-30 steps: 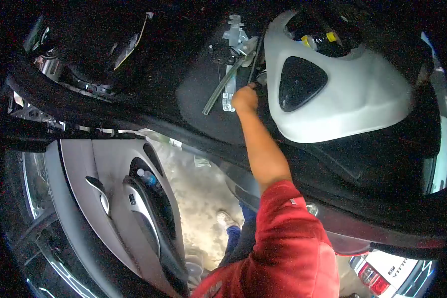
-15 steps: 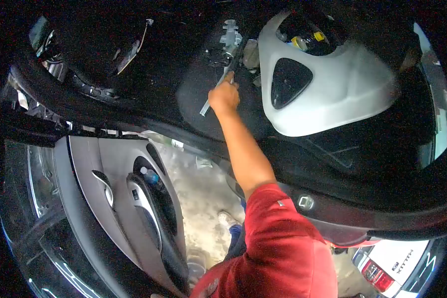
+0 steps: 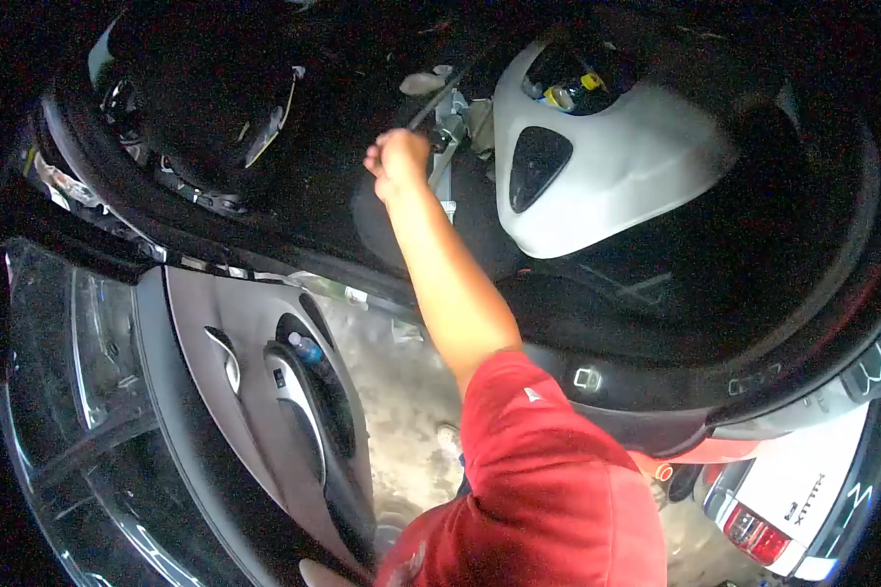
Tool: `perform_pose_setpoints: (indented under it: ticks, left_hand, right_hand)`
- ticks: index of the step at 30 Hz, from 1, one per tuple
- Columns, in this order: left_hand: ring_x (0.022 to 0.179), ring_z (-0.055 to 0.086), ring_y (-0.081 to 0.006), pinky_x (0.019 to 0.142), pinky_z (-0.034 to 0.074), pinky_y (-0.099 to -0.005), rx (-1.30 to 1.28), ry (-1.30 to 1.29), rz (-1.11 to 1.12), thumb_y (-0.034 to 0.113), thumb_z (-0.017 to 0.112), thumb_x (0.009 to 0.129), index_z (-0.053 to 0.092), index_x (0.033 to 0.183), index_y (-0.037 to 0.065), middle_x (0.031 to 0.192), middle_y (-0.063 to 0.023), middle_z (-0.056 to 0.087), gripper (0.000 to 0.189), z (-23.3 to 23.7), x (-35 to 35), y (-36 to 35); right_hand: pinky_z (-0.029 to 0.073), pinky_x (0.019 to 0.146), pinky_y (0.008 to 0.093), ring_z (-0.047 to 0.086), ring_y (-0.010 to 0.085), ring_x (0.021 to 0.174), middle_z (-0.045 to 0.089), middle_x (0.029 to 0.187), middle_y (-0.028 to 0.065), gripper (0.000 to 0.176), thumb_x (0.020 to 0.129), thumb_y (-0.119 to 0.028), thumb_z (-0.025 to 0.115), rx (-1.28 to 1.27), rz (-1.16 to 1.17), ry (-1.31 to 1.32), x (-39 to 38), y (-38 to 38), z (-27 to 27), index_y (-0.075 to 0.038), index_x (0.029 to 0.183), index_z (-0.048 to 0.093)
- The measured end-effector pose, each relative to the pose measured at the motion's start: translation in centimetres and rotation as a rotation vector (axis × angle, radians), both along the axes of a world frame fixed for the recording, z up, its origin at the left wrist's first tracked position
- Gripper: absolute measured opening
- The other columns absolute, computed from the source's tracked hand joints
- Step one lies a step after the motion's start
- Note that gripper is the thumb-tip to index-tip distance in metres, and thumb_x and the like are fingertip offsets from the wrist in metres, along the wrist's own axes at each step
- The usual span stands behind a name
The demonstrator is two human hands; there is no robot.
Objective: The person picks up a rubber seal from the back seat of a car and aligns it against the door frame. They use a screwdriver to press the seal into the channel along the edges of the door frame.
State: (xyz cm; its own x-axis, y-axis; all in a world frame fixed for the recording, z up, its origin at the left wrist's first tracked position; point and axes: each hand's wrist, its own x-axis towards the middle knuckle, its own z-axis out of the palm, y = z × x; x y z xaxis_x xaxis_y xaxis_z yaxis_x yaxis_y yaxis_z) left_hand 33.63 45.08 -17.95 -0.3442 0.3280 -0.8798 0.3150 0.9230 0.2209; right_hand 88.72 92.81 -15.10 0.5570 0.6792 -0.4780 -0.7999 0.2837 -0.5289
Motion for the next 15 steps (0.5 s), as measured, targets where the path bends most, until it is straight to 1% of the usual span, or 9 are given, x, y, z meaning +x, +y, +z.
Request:
perform_pose_setpoints:
  ticks: [1, 2, 4, 6, 8, 10, 12, 13, 15]
  left_hand:
    - [0.106, 0.067, -0.0217, 0.091, 0.056, -0.0362, 0.006, 0.000, -0.004, 0.035, 0.061, 0.111, 0.062, 0.146, 0.007, 0.118, -0.0082, 0.068, 0.045, 0.1, 0.1, -0.2]
    - [0.106, 0.067, -0.0216, 0.091, 0.056, -0.0361, 0.011, -0.004, -0.003, 0.034, 0.061, 0.111, 0.062, 0.146, 0.007, 0.118, -0.0081, 0.068, 0.045, 0.3, 0.1, -0.6]
    - [0.105, 0.067, -0.0215, 0.091, 0.056, -0.0360, 0.023, -0.012, -0.007, 0.034, 0.061, 0.111, 0.062, 0.146, 0.007, 0.117, -0.0080, 0.068, 0.044, 0.5, 0.1, -1.3]
    - [0.105, 0.067, -0.0213, 0.090, 0.056, -0.0358, 0.036, -0.022, -0.014, 0.033, 0.061, 0.111, 0.062, 0.146, 0.007, 0.117, -0.0078, 0.068, 0.044, 0.9, 0.0, -2.5]
    - [0.104, 0.067, -0.0211, 0.090, 0.056, -0.0357, 0.059, -0.030, -0.025, 0.033, 0.061, 0.111, 0.062, 0.146, 0.007, 0.116, -0.0076, 0.068, 0.043, 1.1, -0.3, -3.8]
    - [0.104, 0.067, -0.0209, 0.089, 0.056, -0.0356, 0.087, -0.043, -0.041, 0.032, 0.061, 0.111, 0.062, 0.146, 0.007, 0.115, -0.0075, 0.068, 0.043, 1.3, -0.7, -5.5]
    - [0.103, 0.067, -0.0207, 0.089, 0.056, -0.0355, 0.114, -0.060, -0.065, 0.032, 0.061, 0.112, 0.062, 0.145, 0.007, 0.115, -0.0073, 0.068, 0.042, 1.4, -1.1, -7.7]
    - [0.103, 0.067, -0.0206, 0.089, 0.056, -0.0354, 0.132, -0.071, -0.081, 0.031, 0.061, 0.112, 0.062, 0.145, 0.007, 0.114, -0.0072, 0.068, 0.042, 1.3, -1.3, -9.0]
    - [0.103, 0.066, -0.0205, 0.088, 0.056, -0.0353, 0.168, -0.096, -0.131, 0.031, 0.061, 0.112, 0.062, 0.145, 0.007, 0.113, -0.0071, 0.068, 0.041, 0.8, -2.0, -11.7]
  right_hand:
    - [0.042, 0.052, 0.0352, 0.049, 0.0184, 0.060, 0.056, 0.083, 0.0092, 0.004, 0.094, -0.003, 0.051, 0.044, 0.004, 0.039, 0.2, -0.8, -0.8, -0.006, 0.093, 0.053]
    - [0.040, 0.051, 0.0343, 0.048, 0.0165, 0.060, 0.054, 0.077, 0.0048, 0.003, 0.096, -0.007, 0.052, 0.089, 0.007, 0.045, 0.4, -2.1, -1.4, -0.010, 0.095, 0.052]
    - [0.038, 0.049, 0.0320, 0.048, 0.0139, 0.057, 0.054, 0.076, 0.0019, 0.008, 0.103, -0.013, 0.058, 0.055, 0.013, -0.049, -0.6, -5.6, -0.8, -0.012, 0.098, 0.052]
    - [0.035, 0.046, 0.0292, 0.047, 0.0112, 0.054, 0.055, 0.077, 0.0007, 0.014, 0.109, -0.019, 0.060, -0.005, 0.061, -0.196, -3.5, -9.8, 0.2, -0.012, 0.103, 0.050]
    - [0.033, 0.043, 0.0281, 0.046, 0.0102, 0.050, 0.055, 0.077, 0.0000, 0.013, 0.112, -0.021, 0.060, 0.033, 0.089, -0.213, -6.2, -14.8, 1.8, -0.013, 0.108, 0.050]
    - [0.036, 0.041, 0.0267, 0.047, 0.0106, 0.048, 0.055, 0.078, 0.0014, 0.012, 0.113, -0.019, 0.060, 0.155, 0.163, -0.159, -7.9, -20.7, 3.9, -0.014, 0.114, 0.049]
    - [0.034, 0.045, 0.0276, 0.045, 0.0108, 0.049, 0.056, 0.078, 0.0011, 0.014, 0.113, -0.021, 0.060, 0.224, 0.238, -0.100, -9.7, -26.7, 5.5, -0.013, 0.123, 0.054]
    - [0.034, 0.045, 0.0276, 0.045, 0.0108, 0.049, 0.056, 0.078, 0.0011, 0.014, 0.113, -0.021, 0.060, 0.233, 0.235, -0.109, -10.6, -29.7, 6.7, -0.013, 0.123, 0.054]
    - [0.034, 0.046, 0.0272, 0.044, 0.0105, 0.049, 0.056, 0.079, 0.0017, 0.019, 0.113, -0.023, 0.059, 0.204, 0.356, -0.072, -12.0, -36.1, 9.1, -0.013, 0.129, 0.058]
